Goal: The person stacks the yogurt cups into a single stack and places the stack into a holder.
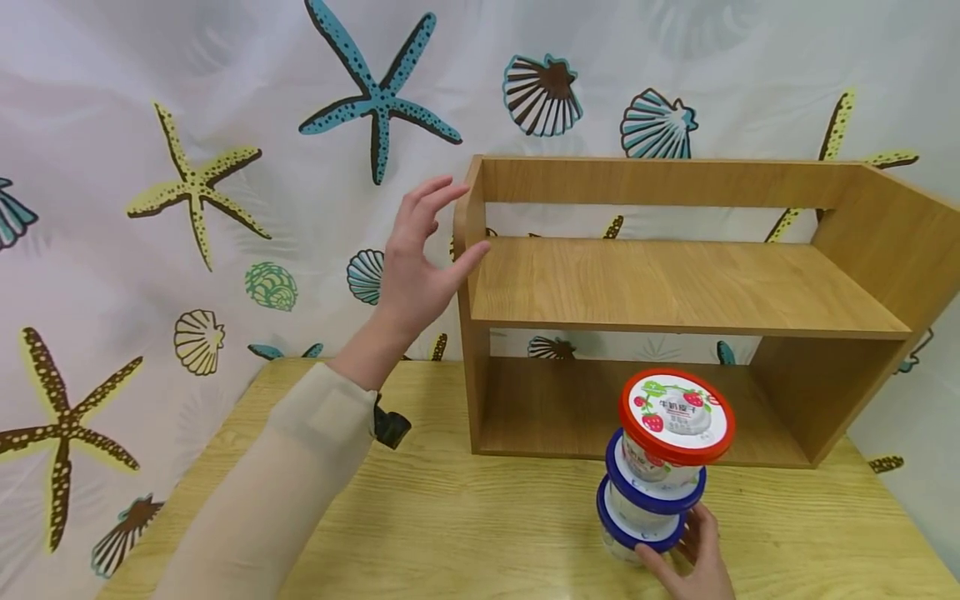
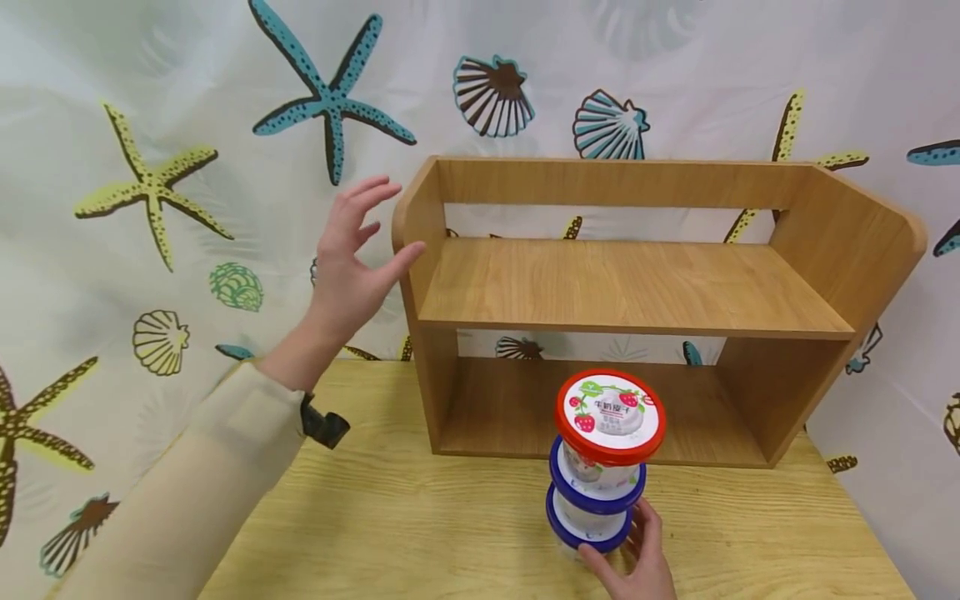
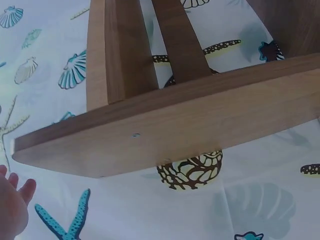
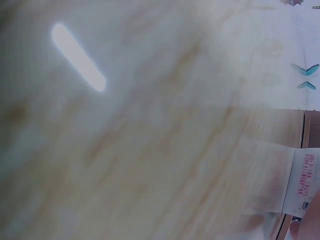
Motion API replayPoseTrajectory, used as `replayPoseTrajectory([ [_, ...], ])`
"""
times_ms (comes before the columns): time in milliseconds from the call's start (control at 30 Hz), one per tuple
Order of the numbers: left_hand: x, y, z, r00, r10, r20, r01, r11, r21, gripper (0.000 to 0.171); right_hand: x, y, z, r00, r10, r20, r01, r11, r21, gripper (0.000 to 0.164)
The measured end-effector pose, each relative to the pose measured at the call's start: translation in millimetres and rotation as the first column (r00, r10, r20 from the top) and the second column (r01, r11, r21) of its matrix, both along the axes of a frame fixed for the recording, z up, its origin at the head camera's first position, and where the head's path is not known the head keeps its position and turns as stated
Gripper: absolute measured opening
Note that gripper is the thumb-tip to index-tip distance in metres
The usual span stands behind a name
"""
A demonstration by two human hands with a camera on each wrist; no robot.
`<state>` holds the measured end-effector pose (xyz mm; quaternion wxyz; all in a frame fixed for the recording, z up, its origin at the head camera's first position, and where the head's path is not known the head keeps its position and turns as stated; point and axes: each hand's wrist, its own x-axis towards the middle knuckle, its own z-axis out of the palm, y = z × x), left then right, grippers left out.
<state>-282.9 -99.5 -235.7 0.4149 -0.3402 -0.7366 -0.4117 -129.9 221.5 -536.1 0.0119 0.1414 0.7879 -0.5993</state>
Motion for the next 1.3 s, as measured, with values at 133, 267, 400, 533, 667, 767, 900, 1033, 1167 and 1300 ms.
replayPoseTrajectory([
  [133,-6.3,-1,-1.7,0.99,-0.004,0.141,0.003,1.0,0.011,0.053,7.7,-7,18.1,1.0,-0.004,-0.016,0.004,1.0,0.021,0.107],
  [267,-12.3,-1,-2.2,0.975,-0.044,0.217,0.037,0.999,0.038,0.048,14.0,-14,35.5,1.0,-0.001,-0.016,0.002,1.0,0.02,0.1],
  [400,-16.0,-2,-1.7,0.958,-0.084,0.273,0.07,0.996,0.058,0.043,16.3,-16,44.1,1.0,0.006,-0.002,-0.006,1.0,0.015,0.099],
  [533,-17.1,-3,-1.6,0.94,-0.092,0.327,0.076,0.995,0.063,0.037,16.7,-16,45.7,1.0,0.009,0.0,-0.009,1.0,0.014,0.099],
  [667,-16.5,-3,-3.1,0.926,-0.087,0.367,0.067,0.996,0.066,0.035,17.3,-17,43.1,1.0,-0.002,-0.031,0.003,1.0,0.024,0.098],
  [767,-15.6,-2,-3.9,0.922,-0.089,0.378,0.065,0.995,0.076,0.034,18.0,-18,43.2,0.998,-0.007,-0.055,0.008,1.0,0.018,0.097],
  [900,-14.3,-1,-4.4,0.919,-0.096,0.382,0.064,0.993,0.094,0.033,17.1,-20,45.9,0.998,0.0,-0.056,0.0,1.0,0.0,0.101],
  [1033,-13.5,-1,-4.0,0.915,-0.1,0.392,0.062,0.992,0.107,0.033,15.1,-24,49.9,0.999,0.01,-0.046,-0.011,1.0,-0.017,0.105],
  [1167,-13.9,0,-3.4,0.907,-0.117,0.404,0.072,0.99,0.125,0.033,14.0,-25,51.5,1.0,0.016,-0.025,-0.017,0.999,-0.04,0.109],
  [1300,-14.4,1,-3.3,0.897,-0.132,0.422,0.077,0.987,0.143,0.033,12.6,-25,49.6,1.0,0.024,-0.006,-0.024,0.998,-0.05,0.115],
])
